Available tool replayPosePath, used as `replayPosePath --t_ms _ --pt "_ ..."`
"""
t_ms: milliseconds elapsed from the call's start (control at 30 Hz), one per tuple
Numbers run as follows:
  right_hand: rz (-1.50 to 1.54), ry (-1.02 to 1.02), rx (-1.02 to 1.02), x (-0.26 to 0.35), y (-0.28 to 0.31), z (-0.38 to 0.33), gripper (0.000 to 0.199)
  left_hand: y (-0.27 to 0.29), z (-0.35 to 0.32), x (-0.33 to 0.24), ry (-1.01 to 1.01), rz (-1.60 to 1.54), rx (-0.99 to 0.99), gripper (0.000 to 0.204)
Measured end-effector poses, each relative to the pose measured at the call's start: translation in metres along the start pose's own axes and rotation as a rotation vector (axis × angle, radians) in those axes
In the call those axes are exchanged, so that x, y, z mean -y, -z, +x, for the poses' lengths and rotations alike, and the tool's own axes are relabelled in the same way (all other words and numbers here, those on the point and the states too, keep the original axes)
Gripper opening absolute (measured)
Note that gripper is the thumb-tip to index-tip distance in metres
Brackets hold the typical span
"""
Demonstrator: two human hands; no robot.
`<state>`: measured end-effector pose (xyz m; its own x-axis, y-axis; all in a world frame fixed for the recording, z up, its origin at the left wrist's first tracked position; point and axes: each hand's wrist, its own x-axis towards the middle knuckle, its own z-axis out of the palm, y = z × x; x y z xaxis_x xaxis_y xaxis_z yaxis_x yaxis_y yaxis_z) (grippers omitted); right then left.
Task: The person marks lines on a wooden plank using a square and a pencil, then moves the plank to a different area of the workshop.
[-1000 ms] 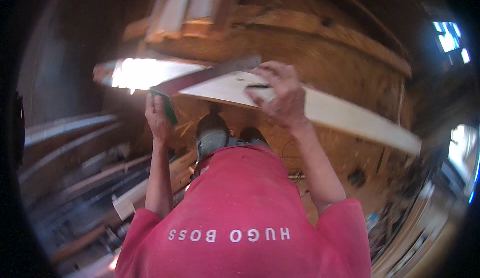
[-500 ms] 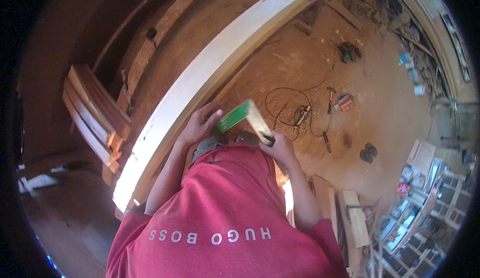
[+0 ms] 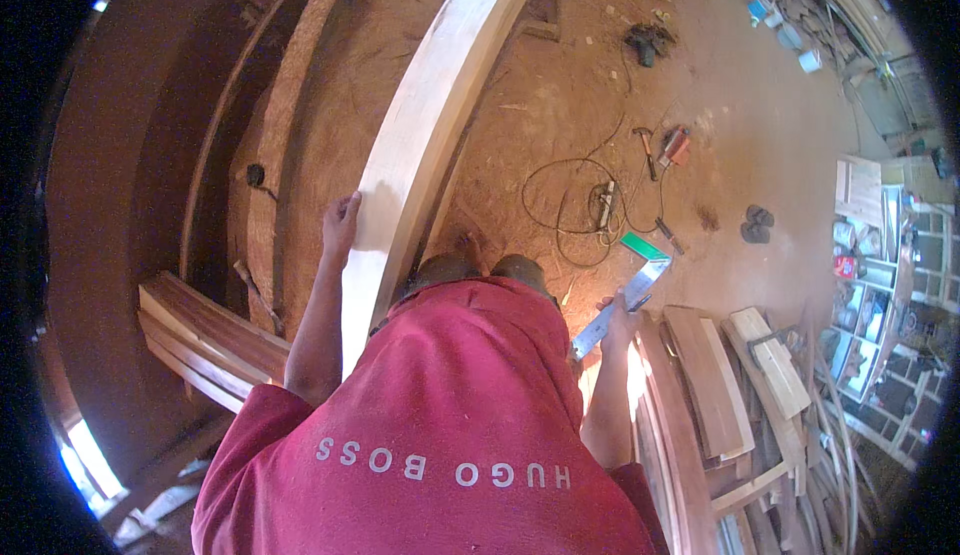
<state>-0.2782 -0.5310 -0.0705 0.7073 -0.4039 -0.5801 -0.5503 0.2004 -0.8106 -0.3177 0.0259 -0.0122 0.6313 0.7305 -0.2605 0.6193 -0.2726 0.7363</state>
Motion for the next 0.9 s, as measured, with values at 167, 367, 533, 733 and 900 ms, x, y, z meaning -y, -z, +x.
replayPosePath --t_ms 167,367,533,733,900 --pt "-0.035 0.096 -0.118 0.013 -0.031 -0.013 0.020 -0.020 0.045 -0.007 0.069 -0.001 0.189 0.061" --pt "-0.153 0.159 -0.023 0.044 -0.088 -0.001 0.025 -0.027 0.085 0.044 -0.011 0.100 0.181 0.071" --pt "-0.234 0.387 0.058 0.089 -0.147 0.052 0.021 -0.040 0.087 0.000 0.203 -0.129 0.336 0.074" --pt "-0.310 0.401 0.141 0.167 -0.269 0.125 0.022 -0.030 0.103 -0.089 0.227 0.043 0.395 0.072" --pt "-0.293 0.519 0.253 0.209 -0.350 0.185 0.020 -0.048 0.113 -0.150 0.234 0.163 0.421 0.072"
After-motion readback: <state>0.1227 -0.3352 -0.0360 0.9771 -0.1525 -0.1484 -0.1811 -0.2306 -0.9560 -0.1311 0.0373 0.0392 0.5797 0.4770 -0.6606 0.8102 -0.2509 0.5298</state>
